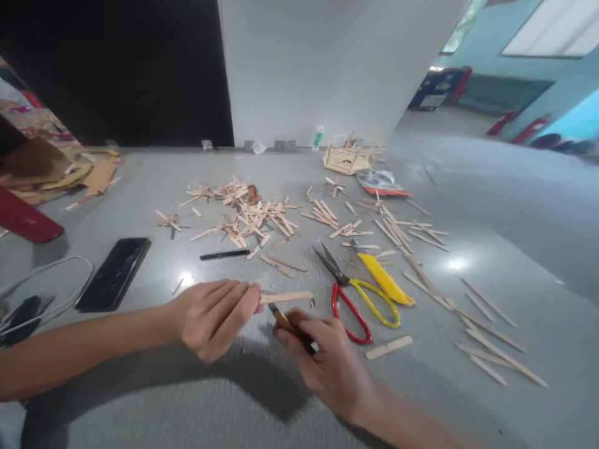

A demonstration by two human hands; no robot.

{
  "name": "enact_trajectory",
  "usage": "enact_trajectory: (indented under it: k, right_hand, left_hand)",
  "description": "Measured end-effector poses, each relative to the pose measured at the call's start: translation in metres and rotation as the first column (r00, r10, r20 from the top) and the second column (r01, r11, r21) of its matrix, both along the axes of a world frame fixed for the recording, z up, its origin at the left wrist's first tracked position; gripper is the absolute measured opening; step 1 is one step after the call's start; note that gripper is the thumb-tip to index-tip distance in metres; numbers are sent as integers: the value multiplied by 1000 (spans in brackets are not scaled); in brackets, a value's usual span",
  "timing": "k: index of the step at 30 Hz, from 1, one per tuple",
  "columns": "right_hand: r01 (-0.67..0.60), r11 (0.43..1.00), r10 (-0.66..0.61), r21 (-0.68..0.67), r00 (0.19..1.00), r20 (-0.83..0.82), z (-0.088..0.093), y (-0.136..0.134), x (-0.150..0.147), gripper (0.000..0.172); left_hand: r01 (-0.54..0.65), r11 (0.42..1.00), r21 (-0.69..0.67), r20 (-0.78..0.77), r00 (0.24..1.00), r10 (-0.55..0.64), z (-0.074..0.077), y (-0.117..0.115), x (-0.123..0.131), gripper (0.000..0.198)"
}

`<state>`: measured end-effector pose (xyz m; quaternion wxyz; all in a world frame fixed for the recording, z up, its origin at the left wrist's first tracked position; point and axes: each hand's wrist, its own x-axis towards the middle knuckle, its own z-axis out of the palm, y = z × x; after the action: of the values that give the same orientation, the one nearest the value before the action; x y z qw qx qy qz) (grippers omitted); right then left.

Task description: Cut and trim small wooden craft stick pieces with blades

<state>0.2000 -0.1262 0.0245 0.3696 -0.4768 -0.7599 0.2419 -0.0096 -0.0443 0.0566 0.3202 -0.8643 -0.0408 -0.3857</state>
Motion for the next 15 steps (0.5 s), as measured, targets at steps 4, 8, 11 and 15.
enact_trajectory:
  k: [4,8,11,15]
  right_hand:
    - [-56,979,34,-194,993,-114,5,-2,0,36]
    - [-273,705,10,-654,926,-377,18,13,16,46]
    - [-452,457,1,-766,861,-508,23,30,34,44]
    - [-457,463,-103,-760,823,-558,16,29,23,46]
  left_hand:
    - [45,965,-259,17,999,-42,-5,-3,1,16]
    - [31,681,-731,29,999,-14,-13,-3,2,27]
    - [45,417,-908,22,998,-60,-14,0,2,32]
    - [47,249,-967,33,998,-60,-18,3,4,30]
